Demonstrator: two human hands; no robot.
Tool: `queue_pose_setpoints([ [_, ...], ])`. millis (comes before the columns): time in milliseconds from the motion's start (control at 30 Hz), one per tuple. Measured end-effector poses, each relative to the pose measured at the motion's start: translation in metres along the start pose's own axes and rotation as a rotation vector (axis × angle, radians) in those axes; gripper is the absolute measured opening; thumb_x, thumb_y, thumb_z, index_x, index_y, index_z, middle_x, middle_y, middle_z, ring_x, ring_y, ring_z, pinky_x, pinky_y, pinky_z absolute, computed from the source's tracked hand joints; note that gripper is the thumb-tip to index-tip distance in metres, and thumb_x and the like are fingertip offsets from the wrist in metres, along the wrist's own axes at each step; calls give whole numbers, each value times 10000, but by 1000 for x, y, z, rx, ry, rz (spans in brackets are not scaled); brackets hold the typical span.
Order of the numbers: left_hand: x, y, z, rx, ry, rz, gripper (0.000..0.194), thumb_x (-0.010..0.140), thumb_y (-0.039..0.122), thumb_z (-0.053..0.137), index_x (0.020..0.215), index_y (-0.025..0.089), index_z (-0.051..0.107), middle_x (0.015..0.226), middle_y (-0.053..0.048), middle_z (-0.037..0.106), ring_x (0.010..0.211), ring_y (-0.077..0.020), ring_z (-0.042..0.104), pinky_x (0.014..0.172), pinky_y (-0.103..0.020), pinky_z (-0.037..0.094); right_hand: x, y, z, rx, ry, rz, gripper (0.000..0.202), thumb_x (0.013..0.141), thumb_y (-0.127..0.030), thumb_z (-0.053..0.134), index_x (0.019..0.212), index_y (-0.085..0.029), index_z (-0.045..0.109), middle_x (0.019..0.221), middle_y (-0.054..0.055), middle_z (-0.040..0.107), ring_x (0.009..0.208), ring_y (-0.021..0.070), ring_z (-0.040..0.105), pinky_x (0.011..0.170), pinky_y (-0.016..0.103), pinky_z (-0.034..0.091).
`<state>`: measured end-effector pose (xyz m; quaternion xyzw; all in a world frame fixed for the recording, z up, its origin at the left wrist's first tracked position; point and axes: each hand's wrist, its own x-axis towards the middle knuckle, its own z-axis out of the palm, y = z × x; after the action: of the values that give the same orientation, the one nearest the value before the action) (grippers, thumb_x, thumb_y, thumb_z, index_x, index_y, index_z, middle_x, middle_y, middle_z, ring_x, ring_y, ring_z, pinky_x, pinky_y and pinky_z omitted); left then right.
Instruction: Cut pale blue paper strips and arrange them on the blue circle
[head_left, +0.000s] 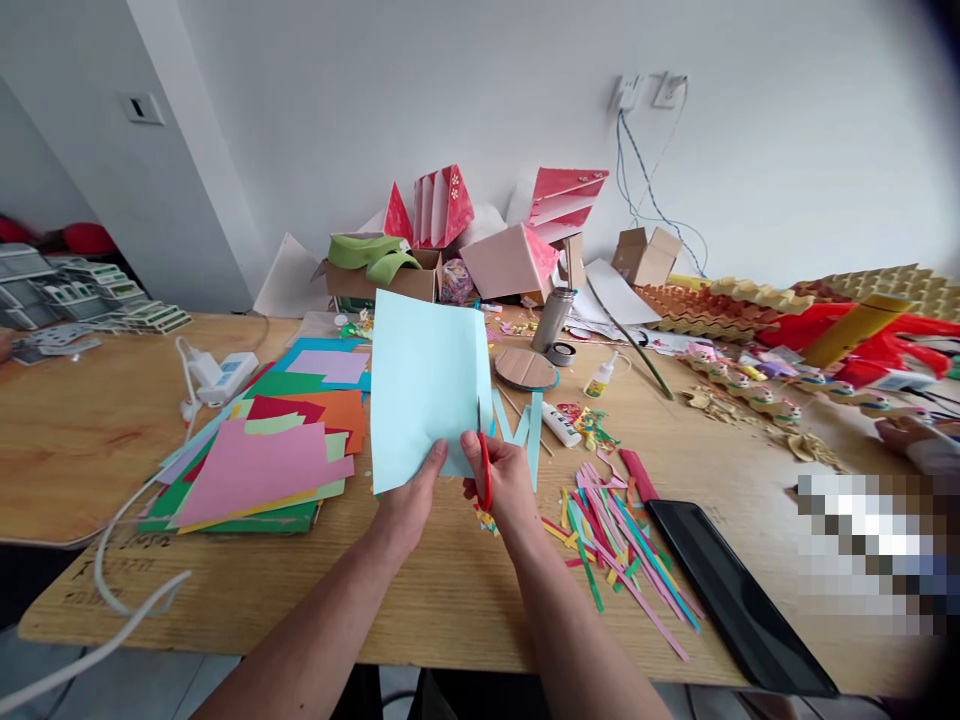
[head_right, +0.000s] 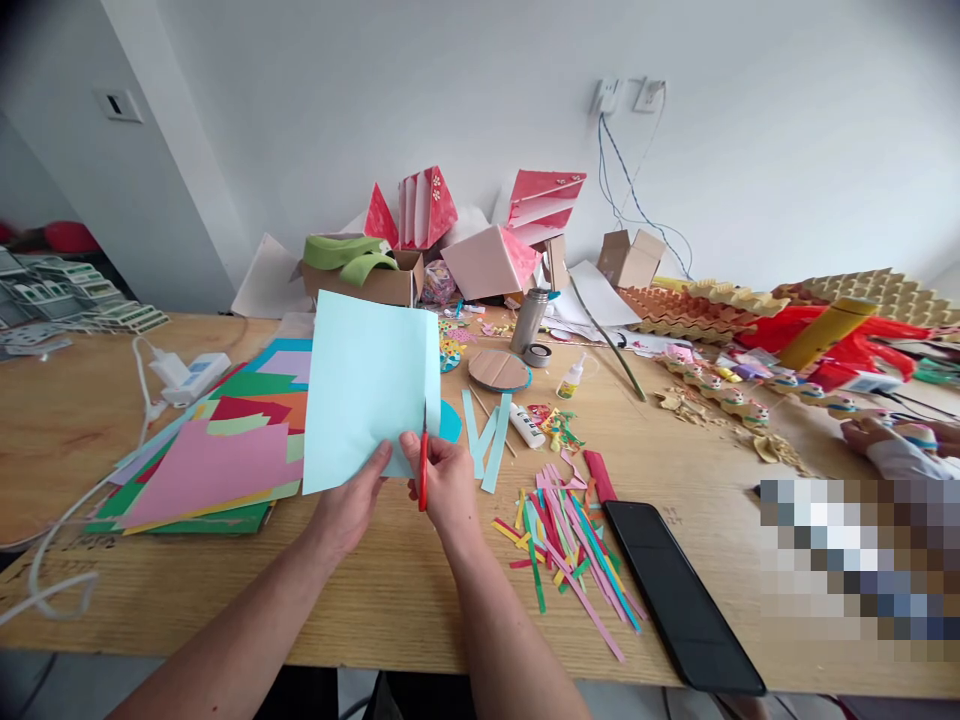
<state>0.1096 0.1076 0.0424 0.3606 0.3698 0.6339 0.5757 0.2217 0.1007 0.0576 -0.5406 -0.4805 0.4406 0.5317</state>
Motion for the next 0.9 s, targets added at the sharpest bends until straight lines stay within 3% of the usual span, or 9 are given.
queue_pose_setpoints([
  [300,0,-1,0,-17,5,-1,493,721,350,787,1177,240,636,1232,-75,672,1239,-271,556,1093,-431,383,2,1,-1,-8,14,-4,520,724,-631,671,528,-203,450,418,-45,444,362,117,524,334,198,380],
  [500,-1,1,1,97,51,77,506,732,391,777,1194,244,631,1299,-62,628,1233,-261,550,1106,-419,373,1,-1,-2,-37,23,2,529,745,-637,646,525,-207,429,421,-50,426,362,117,533,331,195,373],
  [667,-2,3,2,103,58,52,482,719,386,785,1155,231,650,1208,-66,671,1200,-263,565,1074,-403,388,1,0,-2,-32,31,-10,540,749,-658,632,535,-204,435,429,-40,457,368,118,535,332,196,366],
  [733,-1,2,1,85,74,39,451,699,375,799,1098,215,662,1132,-66,692,1099,-256,611,985,-387,445,1,0,-3,-31,18,-15,541,758,-672,614,546,-198,462,441,-24,503,367,116,526,334,202,368],
  [800,0,1,1,75,66,9,402,685,384,803,1017,202,668,991,-47,708,879,-220,649,792,-348,502,1,0,-3,-20,-13,-22,536,775,-676,592,564,-193,493,458,-5,551,380,115,520,359,210,398],
  [900,0,2,0,53,0,-48,334,680,411,792,897,192,662,781,2,674,593,-138,570,535,-277,436,3,1,-4,-12,-48,-32,525,784,-672,586,584,-191,520,463,3,573,412,122,521,416,227,441],
])
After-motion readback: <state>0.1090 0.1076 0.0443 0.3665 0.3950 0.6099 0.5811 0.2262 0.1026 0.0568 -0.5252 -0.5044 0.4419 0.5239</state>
